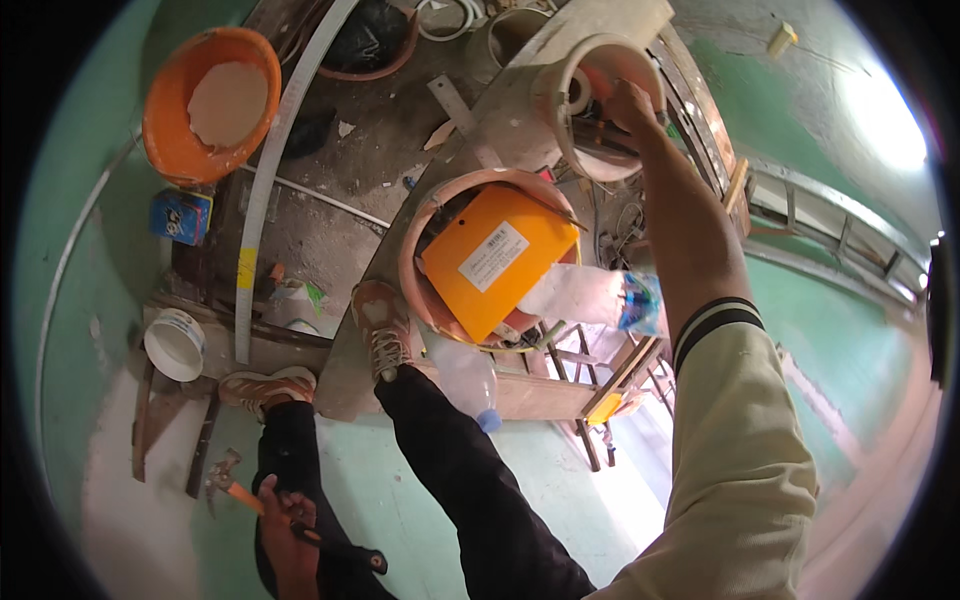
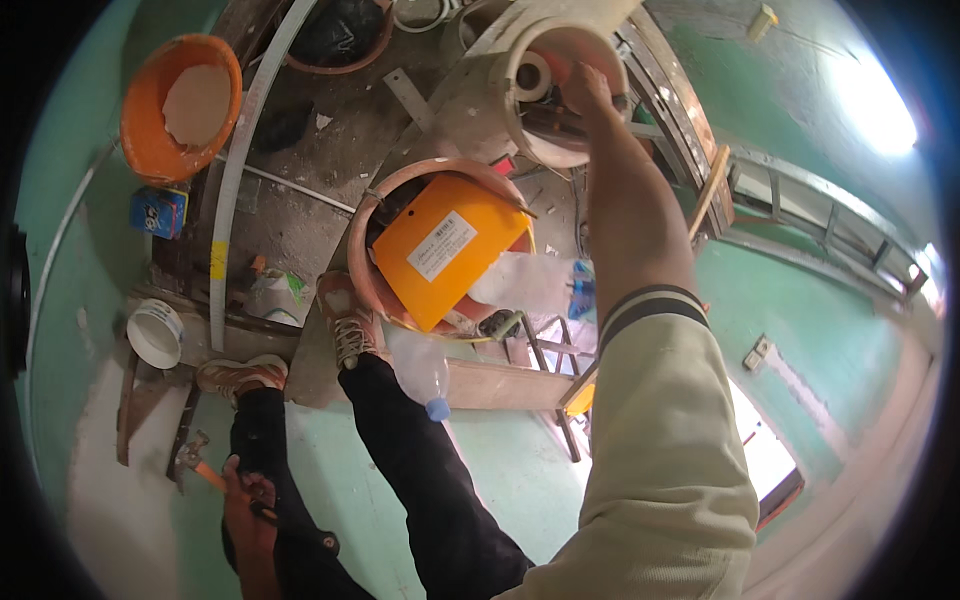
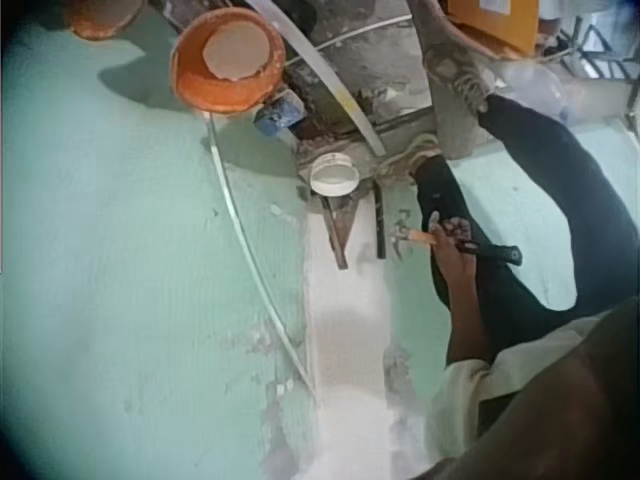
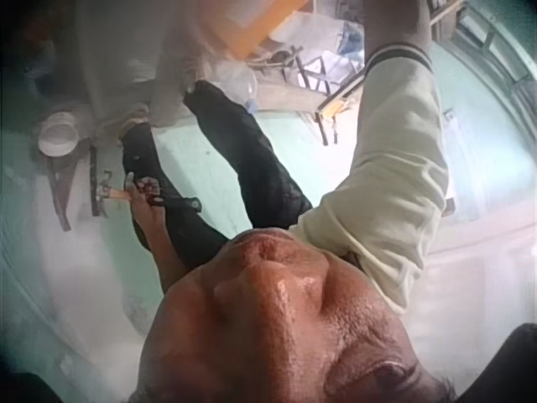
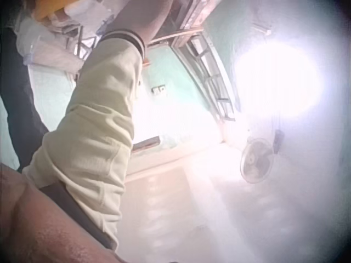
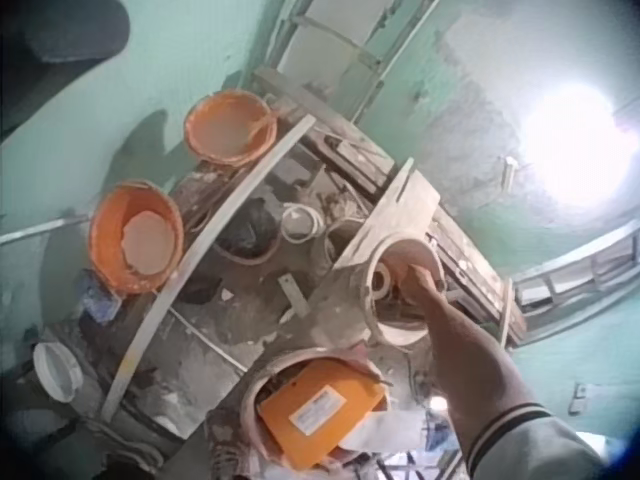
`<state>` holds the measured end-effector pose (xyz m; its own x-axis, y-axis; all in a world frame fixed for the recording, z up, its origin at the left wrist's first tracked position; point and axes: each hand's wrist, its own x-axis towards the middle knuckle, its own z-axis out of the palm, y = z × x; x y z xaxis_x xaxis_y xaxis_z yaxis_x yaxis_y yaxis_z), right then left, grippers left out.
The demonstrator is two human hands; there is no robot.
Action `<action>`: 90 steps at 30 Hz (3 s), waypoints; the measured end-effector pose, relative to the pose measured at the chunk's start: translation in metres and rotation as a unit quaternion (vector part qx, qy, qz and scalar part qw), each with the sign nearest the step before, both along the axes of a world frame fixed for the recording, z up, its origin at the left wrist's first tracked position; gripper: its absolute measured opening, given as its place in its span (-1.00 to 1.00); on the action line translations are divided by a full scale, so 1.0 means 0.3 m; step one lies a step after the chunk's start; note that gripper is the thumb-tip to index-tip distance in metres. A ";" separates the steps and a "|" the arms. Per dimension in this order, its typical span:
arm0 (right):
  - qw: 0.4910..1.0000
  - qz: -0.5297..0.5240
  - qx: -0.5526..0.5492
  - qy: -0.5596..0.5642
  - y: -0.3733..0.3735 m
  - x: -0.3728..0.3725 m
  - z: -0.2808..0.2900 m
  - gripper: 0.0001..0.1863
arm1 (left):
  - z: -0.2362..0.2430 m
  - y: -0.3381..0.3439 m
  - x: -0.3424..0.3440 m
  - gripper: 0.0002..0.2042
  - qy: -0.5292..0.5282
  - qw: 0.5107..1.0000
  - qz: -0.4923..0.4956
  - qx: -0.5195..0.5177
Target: The person measures a wall with a tape measure and marks it with a pencil. They then hammer nails into the wall at the marked points. Finally, they cut a long white plastic trim piece to size using a utility knife and a straight edge.
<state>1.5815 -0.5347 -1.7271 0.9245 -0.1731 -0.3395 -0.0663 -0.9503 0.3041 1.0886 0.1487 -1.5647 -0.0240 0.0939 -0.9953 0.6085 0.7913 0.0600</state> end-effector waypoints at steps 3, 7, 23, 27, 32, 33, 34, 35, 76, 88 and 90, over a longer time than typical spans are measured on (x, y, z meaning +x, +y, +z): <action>0.995 0.007 -0.012 0.095 0.051 0.026 -0.112 -0.45 | -0.046 -0.019 0.017 -0.67 0.022 1.000 0.001 0.019; 0.984 -0.016 -0.014 0.177 0.019 0.050 -0.195 -0.43 | -0.104 -0.037 0.035 -0.66 0.002 0.998 -0.057 0.026; 0.916 -0.318 0.239 -0.051 -0.019 -0.034 -0.238 -0.86 | -0.074 -0.065 0.023 -0.72 0.006 0.995 -0.092 0.039; 0.960 -0.199 0.188 -0.059 -0.125 -0.049 -0.230 -0.92 | -0.091 -0.057 0.034 -0.72 0.014 0.994 -0.101 0.024; 0.850 -0.294 0.392 -0.192 -0.088 -0.042 -0.127 -0.82 | -0.088 -0.085 0.033 -0.70 0.007 0.994 -0.103 0.027; 0.843 -0.270 0.414 -0.213 -0.120 -0.035 -0.086 -0.78 | -0.089 -0.081 0.040 -0.69 0.005 0.994 -0.107 0.024; 0.799 -0.293 0.467 -0.240 -0.058 -0.031 -0.068 -0.78 | -0.075 -0.082 0.047 -0.68 0.008 0.994 -0.109 0.029; 0.751 -0.313 0.517 -0.266 0.010 -0.036 -0.050 -0.79 | -0.064 -0.079 0.045 -0.67 -0.015 0.996 -0.084 0.011; 0.786 -0.229 0.552 -0.156 1.863 -0.921 1.981 -0.89 | 1.374 0.451 0.269 -0.70 -0.500 0.734 0.344 -0.304; 0.827 -0.112 0.475 0.280 1.954 -1.182 2.491 -0.76 | 1.594 0.400 0.127 -0.59 -0.402 0.885 0.155 -0.175; 0.790 -0.072 0.486 0.367 2.193 -1.281 2.721 -0.67 | 1.733 0.419 0.110 -0.62 -0.464 0.880 0.036 -0.093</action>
